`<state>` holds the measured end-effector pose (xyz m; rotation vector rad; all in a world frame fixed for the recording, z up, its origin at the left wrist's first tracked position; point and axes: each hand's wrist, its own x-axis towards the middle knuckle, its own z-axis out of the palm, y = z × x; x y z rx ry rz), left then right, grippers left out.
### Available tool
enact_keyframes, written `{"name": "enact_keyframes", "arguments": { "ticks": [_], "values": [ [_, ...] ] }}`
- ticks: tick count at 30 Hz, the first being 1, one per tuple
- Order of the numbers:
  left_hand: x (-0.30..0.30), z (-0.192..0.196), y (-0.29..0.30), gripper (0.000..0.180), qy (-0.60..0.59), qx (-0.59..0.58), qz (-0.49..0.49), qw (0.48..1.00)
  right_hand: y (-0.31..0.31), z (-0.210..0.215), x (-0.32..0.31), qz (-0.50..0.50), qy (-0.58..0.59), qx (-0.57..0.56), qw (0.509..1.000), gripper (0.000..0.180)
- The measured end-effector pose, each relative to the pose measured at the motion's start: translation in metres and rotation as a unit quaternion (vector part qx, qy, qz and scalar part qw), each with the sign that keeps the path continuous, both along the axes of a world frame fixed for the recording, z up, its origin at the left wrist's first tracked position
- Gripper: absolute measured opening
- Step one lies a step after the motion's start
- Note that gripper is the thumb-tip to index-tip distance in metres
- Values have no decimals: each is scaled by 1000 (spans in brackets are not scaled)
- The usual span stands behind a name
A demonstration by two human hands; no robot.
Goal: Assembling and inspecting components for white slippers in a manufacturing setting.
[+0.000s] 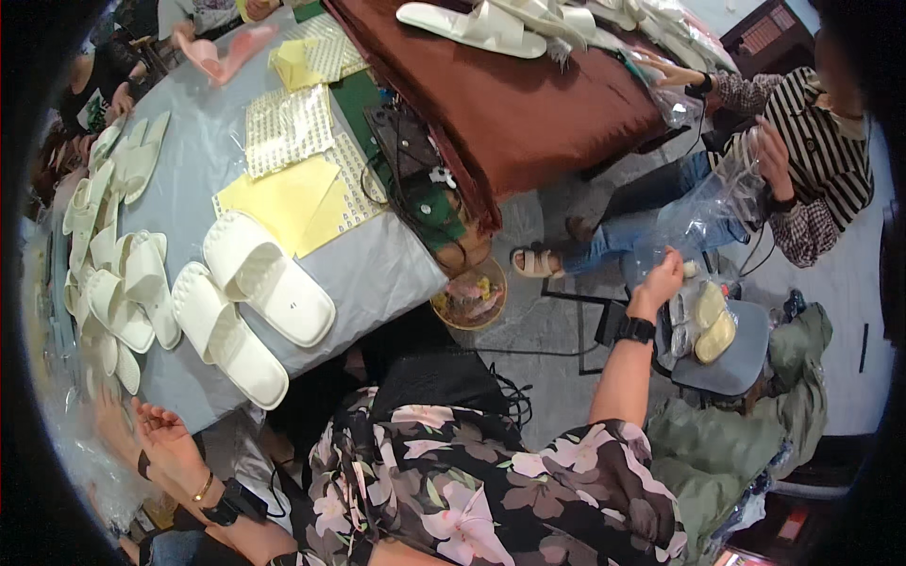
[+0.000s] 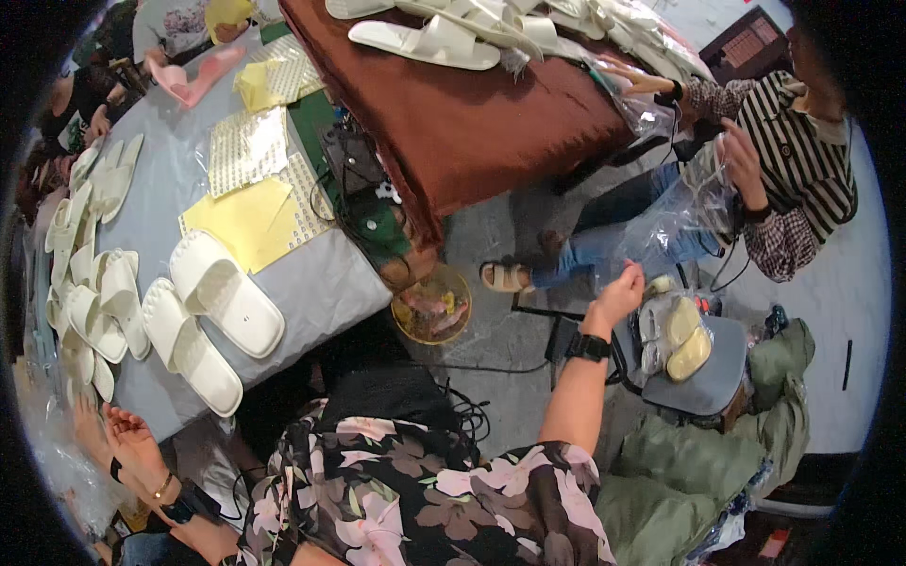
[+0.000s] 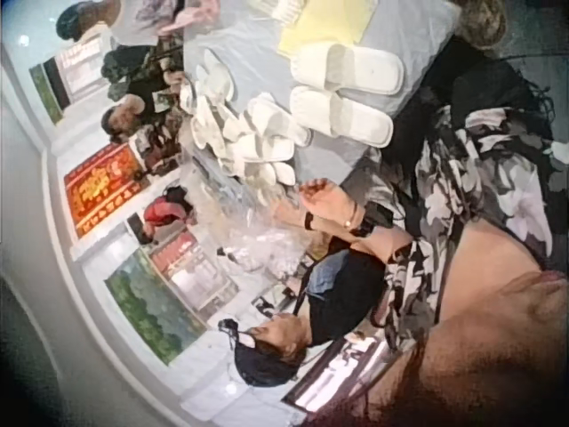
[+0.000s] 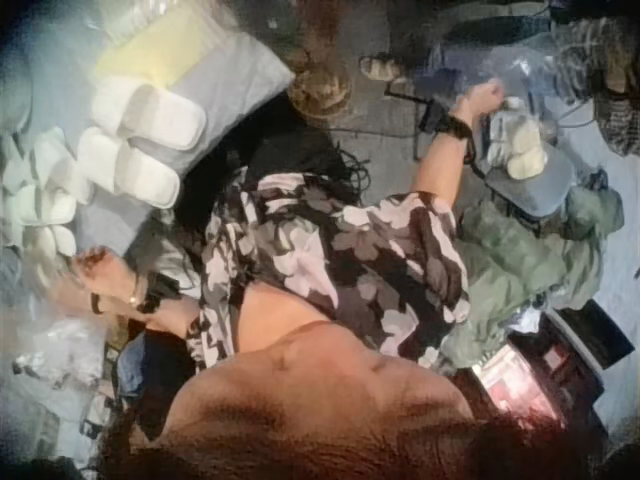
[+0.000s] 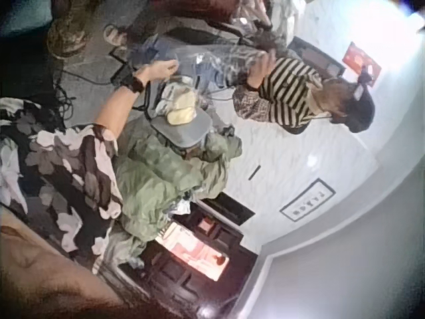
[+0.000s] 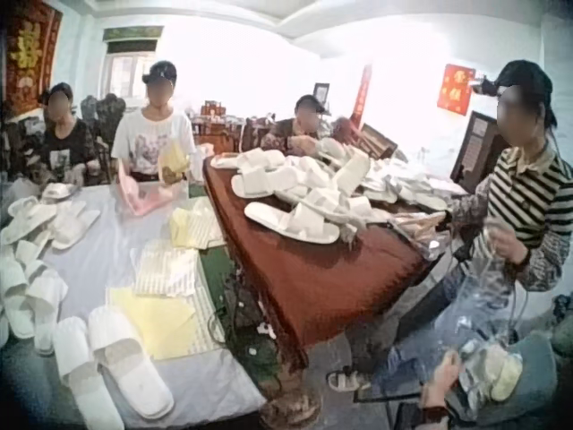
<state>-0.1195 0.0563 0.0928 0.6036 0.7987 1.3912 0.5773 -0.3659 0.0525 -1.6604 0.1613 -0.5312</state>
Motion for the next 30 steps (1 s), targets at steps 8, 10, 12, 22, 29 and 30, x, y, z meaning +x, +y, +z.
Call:
{"name": "enact_keyframes", "arguments": {
  "ticks": [8,10,12,22,29,30],
  "values": [
    [67,25,-17,32,6,41,-82,996,107,120,-91,260,-147,11,954,16],
    [91,39,-28,34,91,12,-109,990,139,141,-128,349,-226,-133,900,12],
    [116,57,-36,47,115,40,-172,978,177,158,-163,445,-265,-240,821,5],
    [176,87,-59,66,83,30,-252,964,316,164,-339,733,-491,-303,360,10],
    [99,74,1,35,-51,-49,-82,994,335,168,-352,771,-447,-272,363,40],
    [83,69,17,35,-53,-43,-65,996,335,167,-349,764,-433,-267,397,39]
  ]
}}
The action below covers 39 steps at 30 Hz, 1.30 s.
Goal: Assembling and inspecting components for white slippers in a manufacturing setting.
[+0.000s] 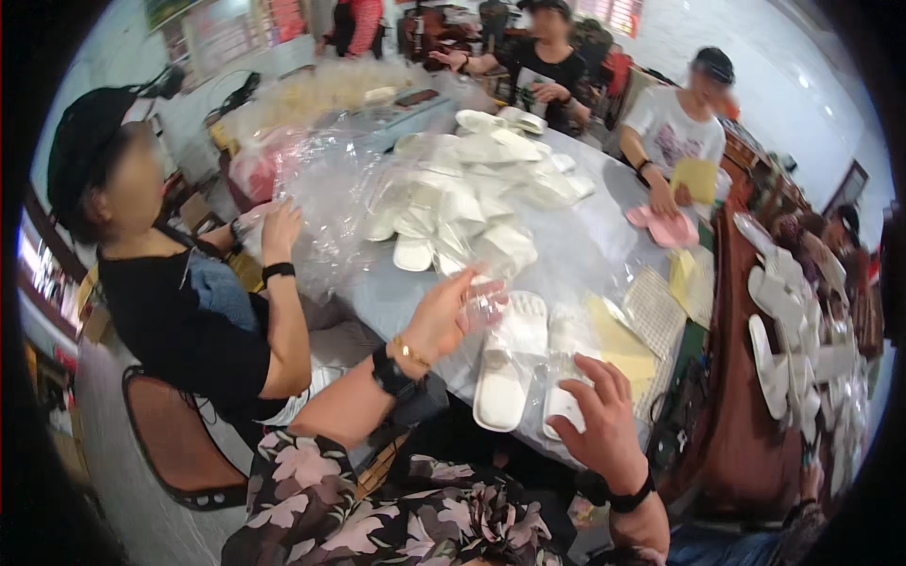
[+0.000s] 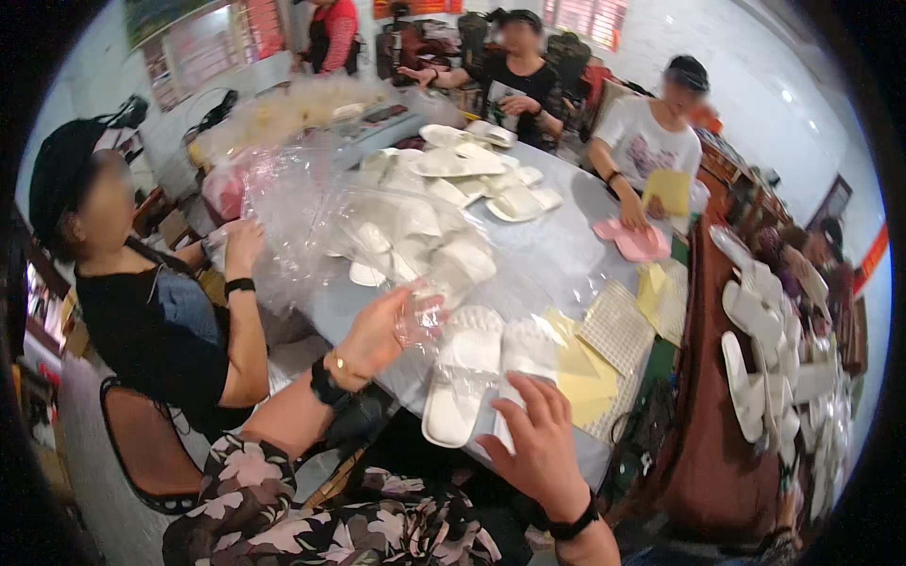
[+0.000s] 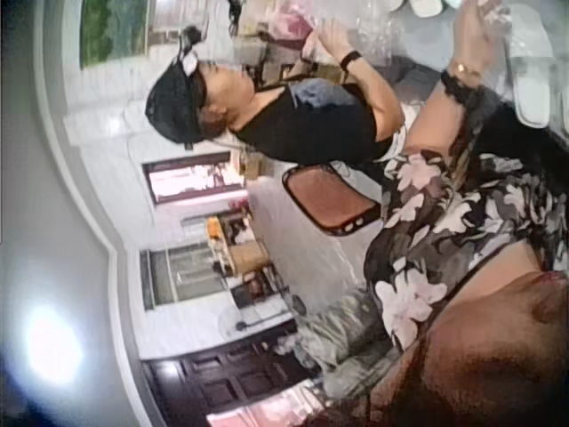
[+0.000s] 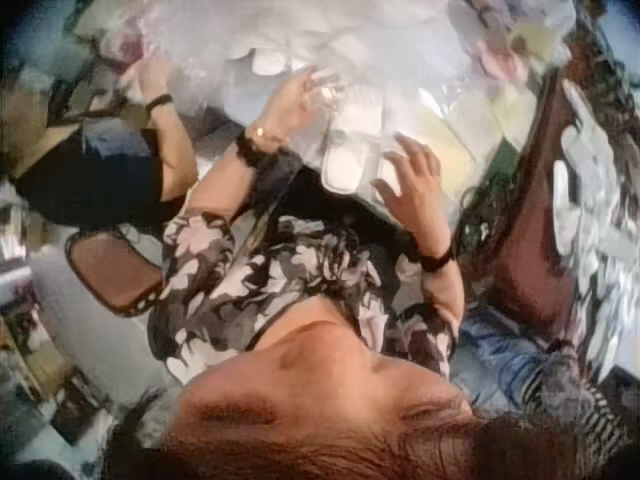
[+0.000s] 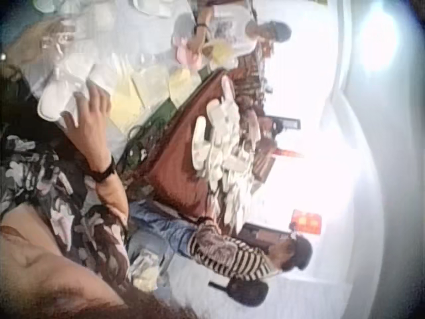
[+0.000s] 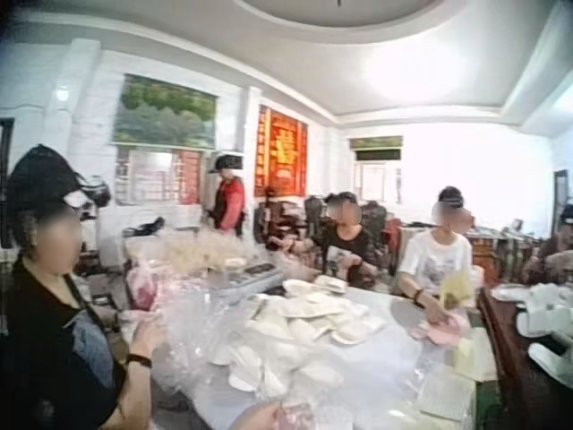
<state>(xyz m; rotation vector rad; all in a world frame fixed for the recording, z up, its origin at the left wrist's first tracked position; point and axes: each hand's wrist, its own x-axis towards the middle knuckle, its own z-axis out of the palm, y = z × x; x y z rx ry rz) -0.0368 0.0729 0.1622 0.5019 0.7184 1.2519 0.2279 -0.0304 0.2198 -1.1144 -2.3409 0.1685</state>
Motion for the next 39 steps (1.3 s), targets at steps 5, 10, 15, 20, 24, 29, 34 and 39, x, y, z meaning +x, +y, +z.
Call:
{"name": "enact_keyframes", "arguments": {
  "ticks": [5,10,15,20,24,29,34,39],
  "values": [
    [-74,-30,72,27,-47,-58,105,992,-3,-16,24,-30,16,-24,999,36],
    [-151,-63,129,24,-46,-118,170,977,-19,-45,55,-96,34,-90,991,31],
    [-183,-86,145,34,-38,-116,227,966,-38,-63,87,-138,25,-95,986,25],
    [-200,-91,145,36,-73,-72,262,960,-48,-79,109,-178,45,-129,975,23],
    [-216,-93,149,34,-73,-20,293,953,-50,-88,119,-182,47,-131,973,23],
    [-225,-97,147,44,-49,13,292,955,-48,-91,119,-161,52,-127,977,23],
    [-218,-92,138,65,-68,-69,393,914,-46,-86,115,-152,53,-132,978,23],
    [-190,-70,117,61,-61,-44,360,930,-43,-90,120,-158,45,-136,977,23]
  ]
}}
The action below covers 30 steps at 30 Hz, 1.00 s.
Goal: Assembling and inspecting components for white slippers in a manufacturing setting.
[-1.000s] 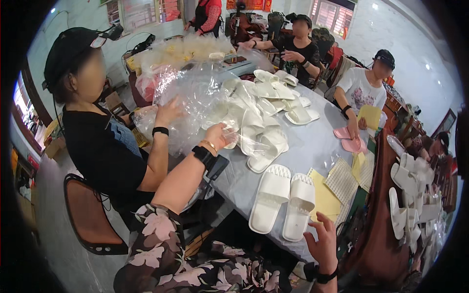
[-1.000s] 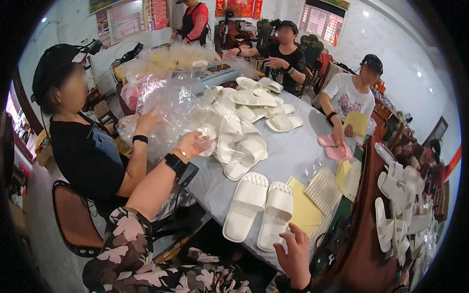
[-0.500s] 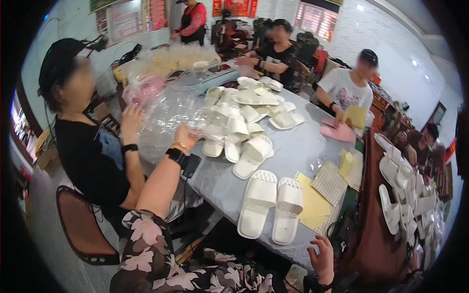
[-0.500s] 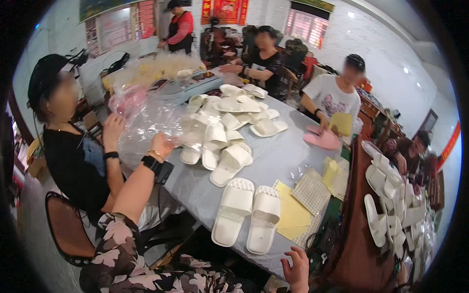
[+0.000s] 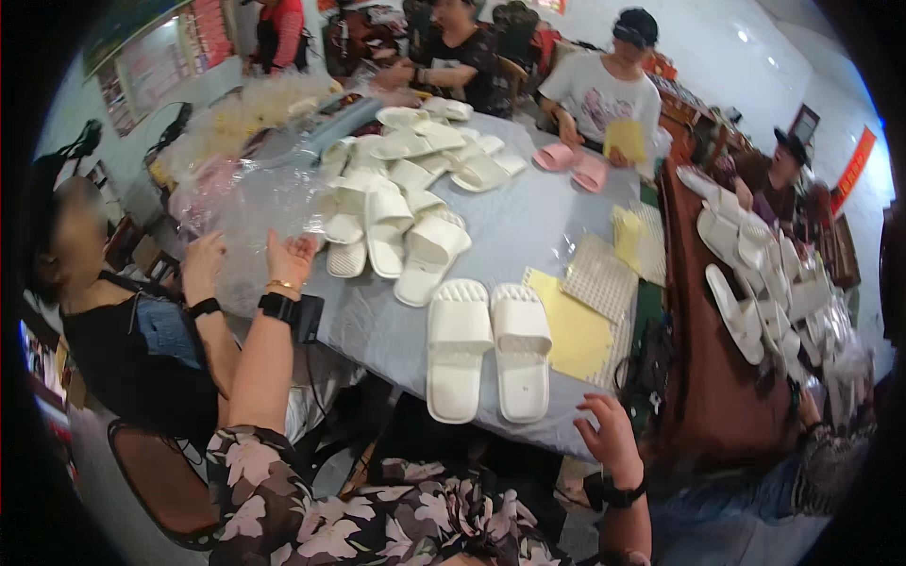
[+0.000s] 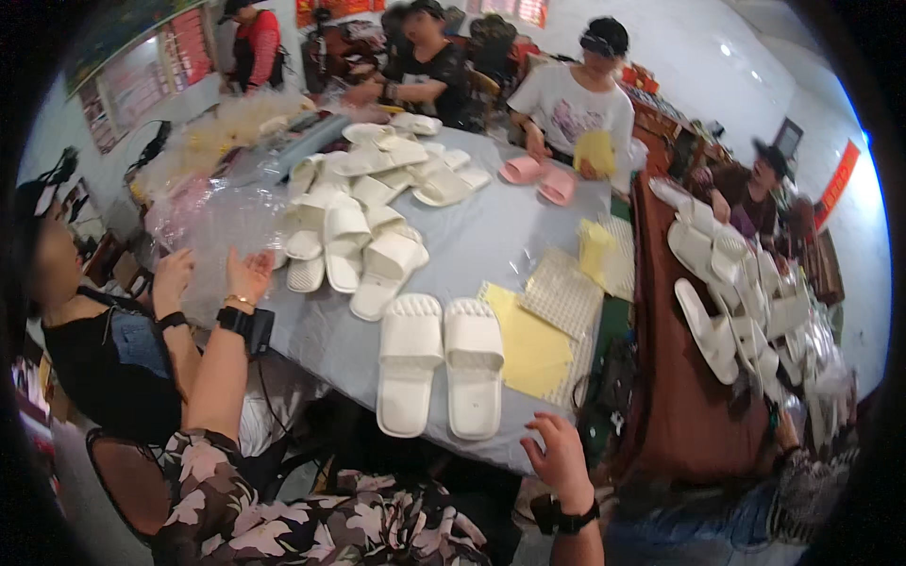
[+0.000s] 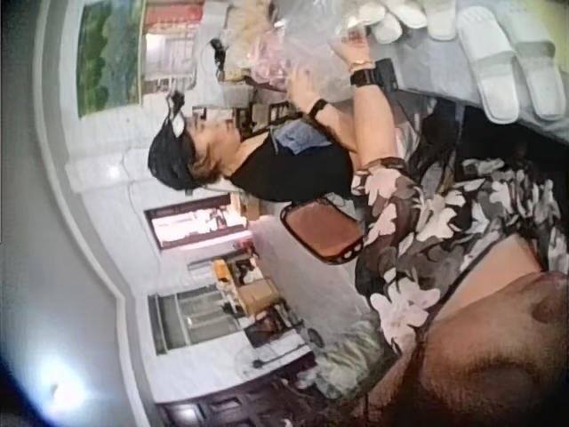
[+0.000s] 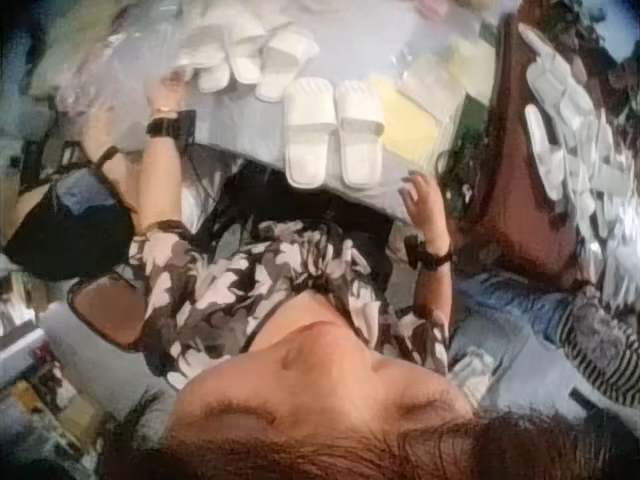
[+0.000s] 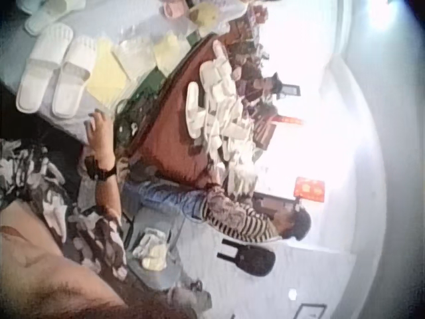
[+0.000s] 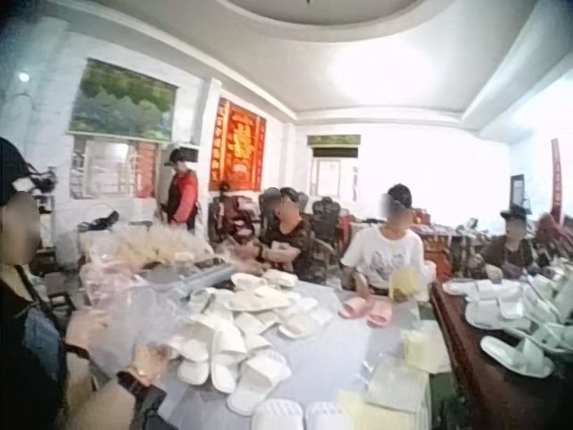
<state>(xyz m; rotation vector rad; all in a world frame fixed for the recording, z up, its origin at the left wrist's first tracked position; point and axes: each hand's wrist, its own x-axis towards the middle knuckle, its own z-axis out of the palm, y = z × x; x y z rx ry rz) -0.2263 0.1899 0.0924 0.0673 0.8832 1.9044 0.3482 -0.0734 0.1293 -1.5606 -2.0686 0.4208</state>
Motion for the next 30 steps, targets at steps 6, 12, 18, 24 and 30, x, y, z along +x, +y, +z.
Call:
{"name": "enact_keyframes", "arguments": {
  "ticks": [6,12,18,24,30],
  "values": [
    [104,8,-60,42,233,-14,-238,943,9,-21,-2,-60,74,-55,994,27],
    [226,-19,-154,25,574,13,-328,750,31,-46,-28,-85,109,-125,982,36],
    [277,-31,-183,35,784,160,-236,552,47,-60,-54,-85,51,-125,987,51],
    [294,-39,-181,43,838,124,-219,484,45,-60,-59,-86,22,-106,990,56],
    [287,-44,-184,28,848,164,-226,450,44,-65,-57,-78,47,-87,992,61]
  ]
}}
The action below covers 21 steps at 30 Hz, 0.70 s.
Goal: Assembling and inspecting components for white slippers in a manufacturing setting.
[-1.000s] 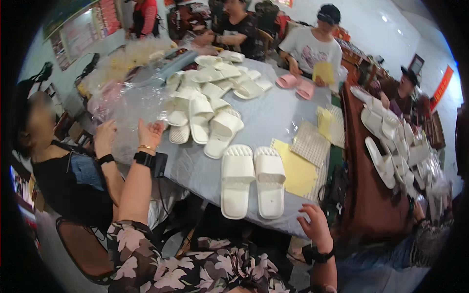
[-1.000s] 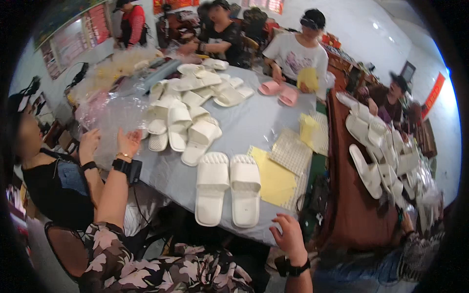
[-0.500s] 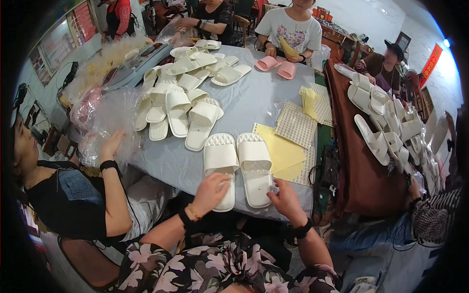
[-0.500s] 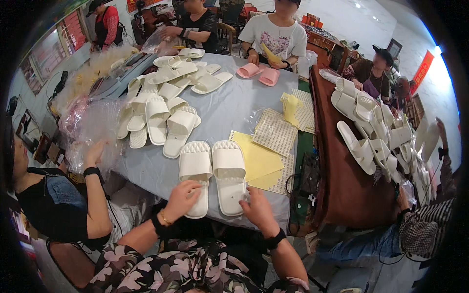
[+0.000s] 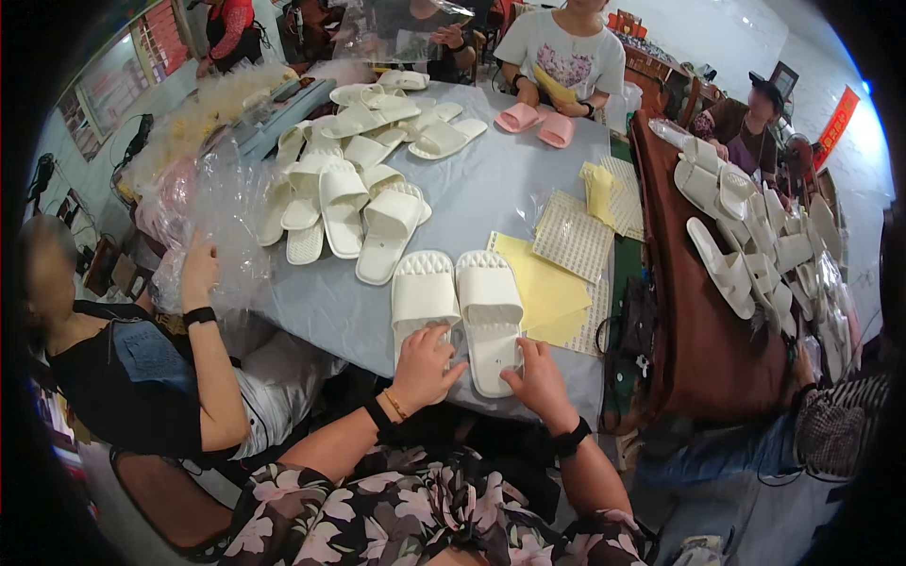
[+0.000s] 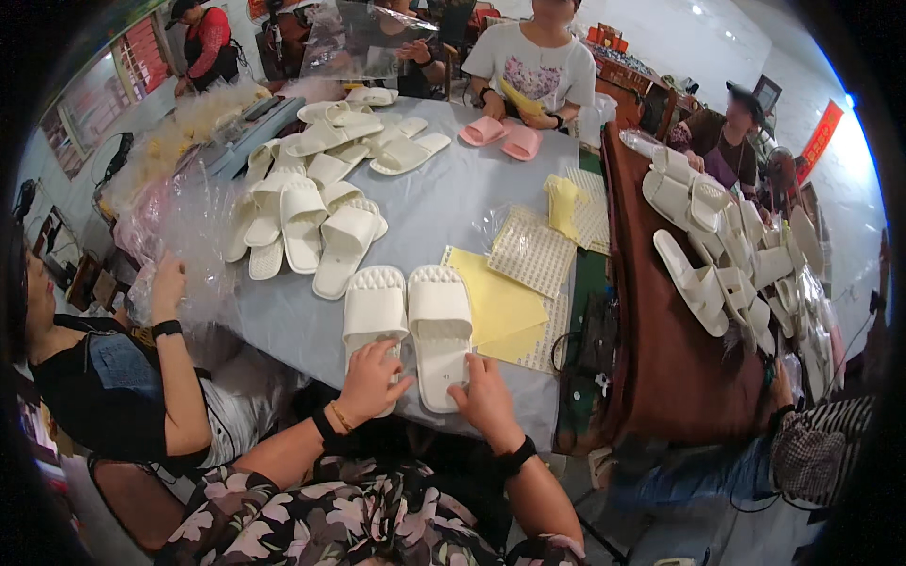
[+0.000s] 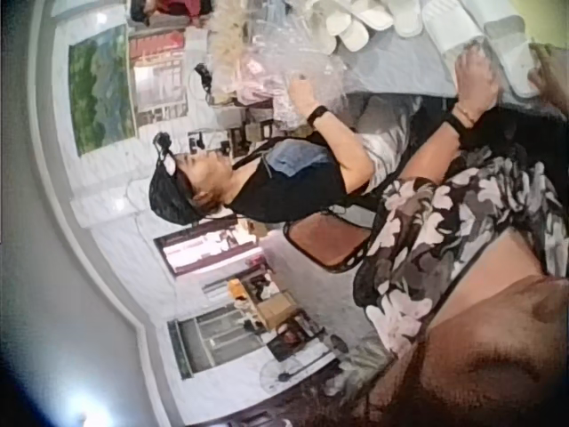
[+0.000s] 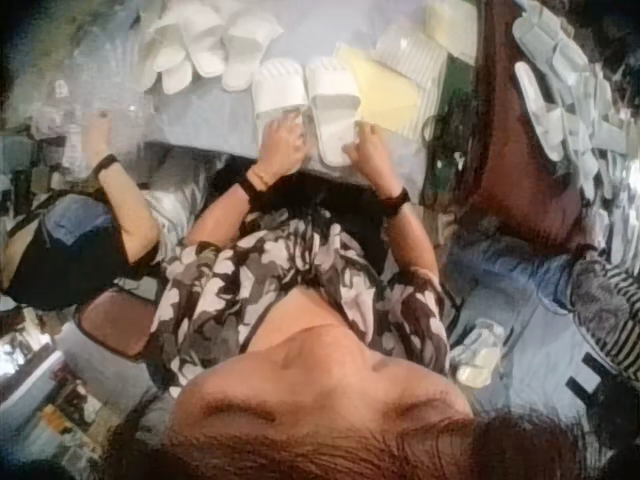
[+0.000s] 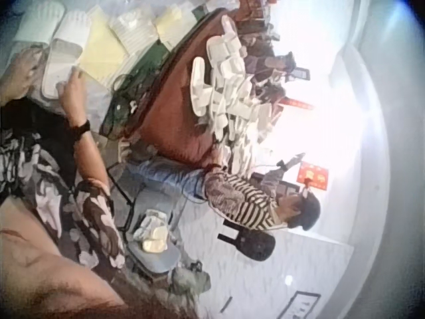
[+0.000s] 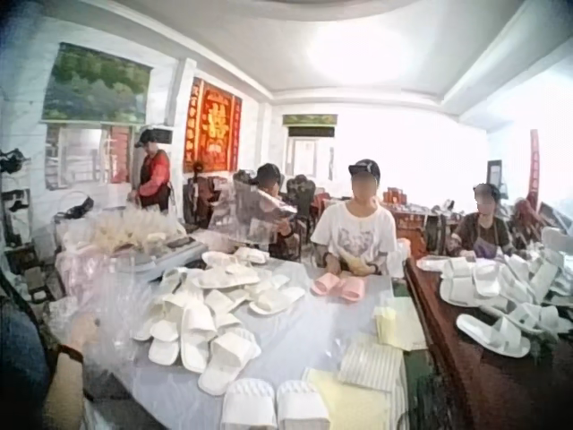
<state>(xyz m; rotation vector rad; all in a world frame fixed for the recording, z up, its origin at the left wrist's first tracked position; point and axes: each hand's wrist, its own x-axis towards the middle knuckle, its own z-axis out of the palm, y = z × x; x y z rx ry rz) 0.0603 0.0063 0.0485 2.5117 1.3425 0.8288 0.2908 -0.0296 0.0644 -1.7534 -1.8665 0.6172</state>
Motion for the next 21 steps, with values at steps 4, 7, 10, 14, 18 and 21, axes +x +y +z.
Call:
{"name": "enact_keyframes", "arguments": {
  "ticks": [4,7,10,14,18,21],
  "values": [
    [-14,1,-5,18,-44,-6,-15,999,1,-4,2,-4,16,-14,1000,60],
    [-19,5,-7,19,-58,11,5,998,2,-5,3,-7,11,4,1000,57],
    [-21,8,-5,21,-59,10,21,998,2,-4,2,-28,15,30,999,44],
    [-15,10,4,26,-86,-14,-19,996,3,-4,-3,5,40,52,998,28],
    [0,8,13,34,-52,-4,-84,995,6,-7,-14,32,46,57,997,20],
    [7,6,16,40,-11,2,-113,994,6,-7,-16,25,34,60,997,14]
  ]
}}
